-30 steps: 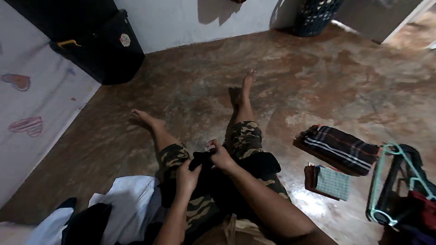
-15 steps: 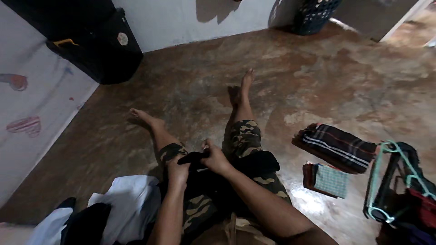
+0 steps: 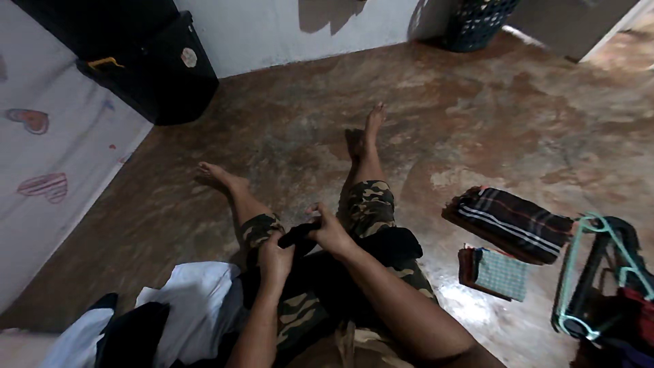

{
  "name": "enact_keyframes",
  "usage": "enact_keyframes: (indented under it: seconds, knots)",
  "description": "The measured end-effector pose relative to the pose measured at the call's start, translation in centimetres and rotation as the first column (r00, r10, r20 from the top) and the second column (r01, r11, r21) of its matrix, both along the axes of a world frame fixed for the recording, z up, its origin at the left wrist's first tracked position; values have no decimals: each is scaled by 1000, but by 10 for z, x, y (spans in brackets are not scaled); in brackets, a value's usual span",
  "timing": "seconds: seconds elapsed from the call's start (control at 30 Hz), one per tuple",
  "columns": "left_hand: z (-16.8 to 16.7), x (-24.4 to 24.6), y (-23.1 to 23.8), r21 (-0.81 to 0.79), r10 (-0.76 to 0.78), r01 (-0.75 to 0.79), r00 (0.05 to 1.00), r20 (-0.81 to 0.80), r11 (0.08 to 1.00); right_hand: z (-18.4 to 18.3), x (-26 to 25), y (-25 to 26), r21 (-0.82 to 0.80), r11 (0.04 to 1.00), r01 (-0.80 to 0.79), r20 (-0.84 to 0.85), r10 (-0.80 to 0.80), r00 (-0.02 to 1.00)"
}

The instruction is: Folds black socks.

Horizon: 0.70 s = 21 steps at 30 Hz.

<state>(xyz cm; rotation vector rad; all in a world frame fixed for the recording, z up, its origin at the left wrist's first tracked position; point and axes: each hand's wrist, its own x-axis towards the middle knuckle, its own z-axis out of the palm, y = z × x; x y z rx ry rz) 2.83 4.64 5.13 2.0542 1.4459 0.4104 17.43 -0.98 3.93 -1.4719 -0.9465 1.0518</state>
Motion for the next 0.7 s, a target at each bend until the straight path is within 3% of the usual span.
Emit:
enact_keyframes:
  seconds: [0.03,0.1,0.17,0.23,0.3,0.4,0.43,0.5,0.6,0.7]
  knots:
    - [-6,-4,9,3,31,-31,999,21,1000,5,-4,-5,36,995,-91,-57,93,994]
    - [-10,-7,13,11,58,-61,983,173,998,6,-10,-7,16,991,-131,25,131,991]
    - [-1,-3,-5,-37,41,-30,942,334,999,2,-5,1,-85,996,17,210,2,978]
    - [-1,4,-19,-117,21,33,902,432,993,-2,4,11,-82,986,147,297,-117,948]
    - [-13,0,-9,-141,39,19,919,391,990,-1,5,10,-18,993,119,184,-114,976]
    - [-24,-9,21,-77,113,-94,945,306,993,7,-12,-4,71,990,-121,-72,126,989]
    - [-21,-10,22,-93,121,-95,937,327,991,5,-18,-4,68,987,-146,-67,150,986]
    - [-3,-5,7,-107,62,-26,937,345,994,3,-15,0,-40,999,-34,98,37,994]
    - [10,1,-14,-83,-99,118,974,202,990,-2,-2,12,-95,981,166,340,-125,932]
    - [-9,-7,10,-78,18,-8,991,134,997,8,-9,2,-6,1000,26,104,-25,994]
